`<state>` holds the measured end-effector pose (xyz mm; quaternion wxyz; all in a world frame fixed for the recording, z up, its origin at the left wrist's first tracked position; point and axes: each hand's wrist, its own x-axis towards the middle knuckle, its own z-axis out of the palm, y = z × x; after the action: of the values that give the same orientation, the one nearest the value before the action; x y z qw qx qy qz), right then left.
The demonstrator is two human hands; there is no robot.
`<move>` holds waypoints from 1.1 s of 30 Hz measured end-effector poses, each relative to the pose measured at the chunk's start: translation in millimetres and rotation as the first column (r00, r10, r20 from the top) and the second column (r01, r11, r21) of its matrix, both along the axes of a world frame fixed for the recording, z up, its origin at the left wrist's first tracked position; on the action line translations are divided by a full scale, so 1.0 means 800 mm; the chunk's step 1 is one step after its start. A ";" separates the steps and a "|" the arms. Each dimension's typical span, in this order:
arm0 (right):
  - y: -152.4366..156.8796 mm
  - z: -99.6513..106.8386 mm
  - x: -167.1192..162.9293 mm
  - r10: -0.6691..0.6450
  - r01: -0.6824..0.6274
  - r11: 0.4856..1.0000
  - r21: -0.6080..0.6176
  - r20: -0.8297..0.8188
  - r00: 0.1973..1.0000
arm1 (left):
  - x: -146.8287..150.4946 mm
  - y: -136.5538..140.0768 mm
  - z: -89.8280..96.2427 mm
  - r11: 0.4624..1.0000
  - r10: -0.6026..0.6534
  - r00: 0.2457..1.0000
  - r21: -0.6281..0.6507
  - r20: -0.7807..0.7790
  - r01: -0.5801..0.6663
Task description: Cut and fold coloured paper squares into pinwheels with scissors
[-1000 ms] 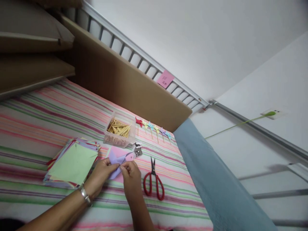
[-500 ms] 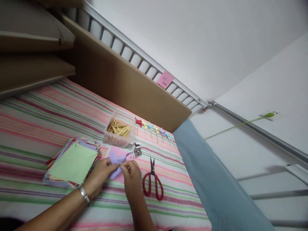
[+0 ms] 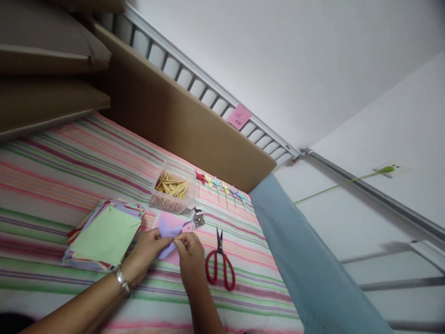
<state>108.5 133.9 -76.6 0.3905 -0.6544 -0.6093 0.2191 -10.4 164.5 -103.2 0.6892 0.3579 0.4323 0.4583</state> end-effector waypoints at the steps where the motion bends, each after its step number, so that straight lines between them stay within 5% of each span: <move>1: 0.000 -0.001 -0.001 -0.013 0.013 1.000 -0.001 -0.008 1.000 | 0.000 0.000 -0.001 1.000 -0.017 1.000 0.005 0.016 0.017; 17: -0.003 0.002 -0.006 -0.087 0.073 0.990 0.117 0.121 0.989 | 0.000 -0.002 -0.005 0.997 -0.074 0.986 0.025 0.147 0.071; 33: 0.001 0.023 0.004 -0.064 0.058 0.996 -0.073 -0.090 0.994 | -0.002 -0.002 0.007 0.984 -0.175 0.958 0.005 0.228 0.179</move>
<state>111.7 134.6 -58.2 0.4014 -0.6753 -0.5623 0.2581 -11.9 162.8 -97.3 0.7751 0.3349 0.3201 0.4296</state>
